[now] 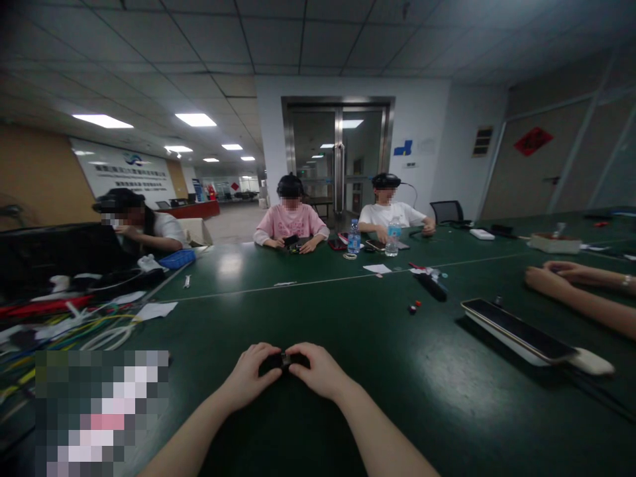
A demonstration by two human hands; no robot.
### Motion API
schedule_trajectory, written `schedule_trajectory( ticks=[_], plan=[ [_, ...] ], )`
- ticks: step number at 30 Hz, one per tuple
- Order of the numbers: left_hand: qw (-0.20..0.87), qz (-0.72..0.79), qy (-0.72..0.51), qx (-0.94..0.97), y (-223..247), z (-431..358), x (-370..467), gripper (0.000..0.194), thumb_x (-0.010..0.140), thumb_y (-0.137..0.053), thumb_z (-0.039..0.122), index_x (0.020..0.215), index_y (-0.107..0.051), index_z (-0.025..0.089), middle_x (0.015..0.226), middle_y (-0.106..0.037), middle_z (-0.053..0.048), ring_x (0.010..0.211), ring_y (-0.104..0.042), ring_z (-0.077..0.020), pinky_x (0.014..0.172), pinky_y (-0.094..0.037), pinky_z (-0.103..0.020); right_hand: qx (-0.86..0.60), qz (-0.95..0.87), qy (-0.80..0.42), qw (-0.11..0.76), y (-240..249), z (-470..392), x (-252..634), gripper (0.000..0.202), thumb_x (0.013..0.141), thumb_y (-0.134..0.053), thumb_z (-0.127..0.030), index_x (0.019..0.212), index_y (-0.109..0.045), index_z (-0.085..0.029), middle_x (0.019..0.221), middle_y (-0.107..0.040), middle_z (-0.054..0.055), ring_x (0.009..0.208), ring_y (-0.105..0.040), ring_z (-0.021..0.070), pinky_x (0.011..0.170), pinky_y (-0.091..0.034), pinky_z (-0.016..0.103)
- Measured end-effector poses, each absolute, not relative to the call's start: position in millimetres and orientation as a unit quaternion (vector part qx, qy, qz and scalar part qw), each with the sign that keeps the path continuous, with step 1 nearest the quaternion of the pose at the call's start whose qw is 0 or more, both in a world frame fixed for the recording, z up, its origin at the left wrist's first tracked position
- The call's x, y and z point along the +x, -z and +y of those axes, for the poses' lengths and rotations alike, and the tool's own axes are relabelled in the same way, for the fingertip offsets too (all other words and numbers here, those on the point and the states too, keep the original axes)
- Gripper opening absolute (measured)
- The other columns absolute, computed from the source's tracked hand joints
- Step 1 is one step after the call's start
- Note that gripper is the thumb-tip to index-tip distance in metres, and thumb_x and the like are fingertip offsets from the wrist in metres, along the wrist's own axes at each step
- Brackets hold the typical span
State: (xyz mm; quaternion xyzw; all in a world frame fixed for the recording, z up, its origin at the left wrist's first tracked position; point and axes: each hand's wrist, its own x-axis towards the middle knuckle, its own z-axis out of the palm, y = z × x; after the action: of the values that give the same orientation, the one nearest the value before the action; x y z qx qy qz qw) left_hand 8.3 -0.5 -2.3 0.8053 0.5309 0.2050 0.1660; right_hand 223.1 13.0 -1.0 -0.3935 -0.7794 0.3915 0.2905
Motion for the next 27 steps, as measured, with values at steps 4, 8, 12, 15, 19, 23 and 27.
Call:
schedule_trajectory(
  ticks=[4,8,12,15,19,23,27],
  plan=[
    [0.163,0.537,-0.195,0.805,0.0,-1.1,8.8,0.037,0.082,-0.051,0.043,0.115,-0.055,0.027,0.115,-0.055,-0.004,0.109,-0.046,-0.0227,0.095,-0.034,-0.036,-0.405,-0.781,-0.372,0.295,1.6,12.7,221.9,0.033,0.077,-0.059,-0.031,0.110,-0.058,-0.027,0.114,-0.059,0.001,0.108,-0.053,0.0194,0.095,-0.039,0.034],
    [0.168,0.544,-0.187,0.800,0.0,-1.4,8.3,0.039,0.083,-0.047,0.044,0.118,-0.053,0.026,0.118,-0.053,-0.005,0.111,-0.045,-0.0238,0.095,-0.034,-0.037,-0.425,-0.783,-0.352,0.286,3.1,13.3,220.9,0.031,0.078,-0.056,-0.033,0.109,-0.059,-0.028,0.112,-0.060,0.001,0.107,-0.053,0.0198,0.094,-0.040,0.035],
    [0.174,0.541,-0.197,0.798,0.4,-1.4,8.2,0.044,0.084,-0.047,0.047,0.122,-0.051,0.026,0.119,-0.053,-0.005,0.112,-0.045,-0.0234,0.095,-0.036,-0.036,-0.435,-0.782,-0.339,0.292,4.4,13.4,221.7,0.030,0.079,-0.055,-0.031,0.109,-0.059,-0.028,0.113,-0.060,0.001,0.108,-0.053,0.0205,0.094,-0.039,0.036],
    [0.174,0.542,-0.190,0.800,-0.4,-2.2,8.8,0.042,0.086,-0.044,0.045,0.122,-0.051,0.025,0.119,-0.053,-0.005,0.111,-0.045,-0.0224,0.094,-0.036,-0.035,-0.433,-0.784,-0.332,0.296,5.7,13.2,222.4,0.031,0.079,-0.054,-0.029,0.109,-0.059,-0.027,0.113,-0.060,0.001,0.109,-0.052,0.0200,0.096,-0.039,0.035],
    [0.168,0.551,-0.182,0.797,0.6,-2.1,9.7,0.038,0.086,-0.043,0.041,0.119,-0.053,0.025,0.117,-0.054,-0.004,0.110,-0.046,-0.0220,0.094,-0.037,-0.035,-0.434,-0.790,-0.312,0.300,8.1,13.1,221.5,0.032,0.080,-0.052,-0.030,0.111,-0.058,-0.028,0.112,-0.060,0.001,0.108,-0.053,0.0194,0.095,-0.039,0.035],
    [0.133,0.541,-0.190,0.809,4.9,0.7,10.8,0.034,0.086,-0.044,0.037,0.115,-0.056,0.023,0.114,-0.055,-0.005,0.108,-0.047,-0.0218,0.095,-0.035,-0.034,-0.436,-0.806,-0.280,0.287,10.2,13.6,219.7,0.032,0.081,-0.051,-0.032,0.113,-0.057,-0.027,0.112,-0.061,0.002,0.107,-0.053,0.0196,0.095,-0.038,0.036],
    [0.120,0.541,-0.186,0.811,7.7,3.6,11.8,0.035,0.086,-0.044,0.038,0.115,-0.056,0.021,0.115,-0.054,-0.006,0.109,-0.046,-0.0228,0.097,-0.034,-0.035,-0.442,-0.811,-0.252,0.288,11.3,12.4,218.4,0.035,0.083,-0.048,-0.032,0.116,-0.054,-0.025,0.114,-0.060,0.003,0.108,-0.053,0.0197,0.096,-0.037,0.036]
  ],
)
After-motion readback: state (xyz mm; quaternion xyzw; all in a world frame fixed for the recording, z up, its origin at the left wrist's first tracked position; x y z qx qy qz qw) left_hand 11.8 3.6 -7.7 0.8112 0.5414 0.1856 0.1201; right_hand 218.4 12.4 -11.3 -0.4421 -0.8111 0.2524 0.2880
